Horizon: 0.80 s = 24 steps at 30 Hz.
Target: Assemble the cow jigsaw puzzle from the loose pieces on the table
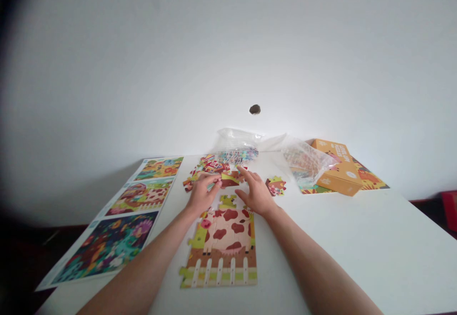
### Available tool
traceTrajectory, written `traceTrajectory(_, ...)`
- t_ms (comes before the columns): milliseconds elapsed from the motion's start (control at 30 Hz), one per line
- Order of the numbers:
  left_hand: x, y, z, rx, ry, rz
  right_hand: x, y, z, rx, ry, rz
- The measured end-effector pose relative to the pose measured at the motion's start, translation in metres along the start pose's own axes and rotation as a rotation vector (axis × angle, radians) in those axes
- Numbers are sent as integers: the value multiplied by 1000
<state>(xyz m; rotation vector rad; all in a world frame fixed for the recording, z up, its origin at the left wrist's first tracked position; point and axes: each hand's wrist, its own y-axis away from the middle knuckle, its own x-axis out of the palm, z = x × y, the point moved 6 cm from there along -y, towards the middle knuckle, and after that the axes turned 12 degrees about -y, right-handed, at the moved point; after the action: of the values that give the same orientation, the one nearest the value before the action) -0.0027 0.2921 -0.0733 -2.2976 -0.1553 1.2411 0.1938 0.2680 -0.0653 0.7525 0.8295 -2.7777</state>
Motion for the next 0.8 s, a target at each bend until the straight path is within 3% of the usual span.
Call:
traceTrajectory(133, -1, 2, -10, 52, 29, 63, 1, -1, 4, -38, 13, 4)
traceTrajectory(467, -6, 5, -24, 160, 56, 128, -1, -2, -1, 52, 7, -66)
traceTrajectory(633, -7, 2, -15, 85, 28, 33, 0, -3, -9, 91, 34, -22)
traceTrajectory(800, -8, -2, 8, -135, -110, -39, -11, -1, -27, 289, 292, -19)
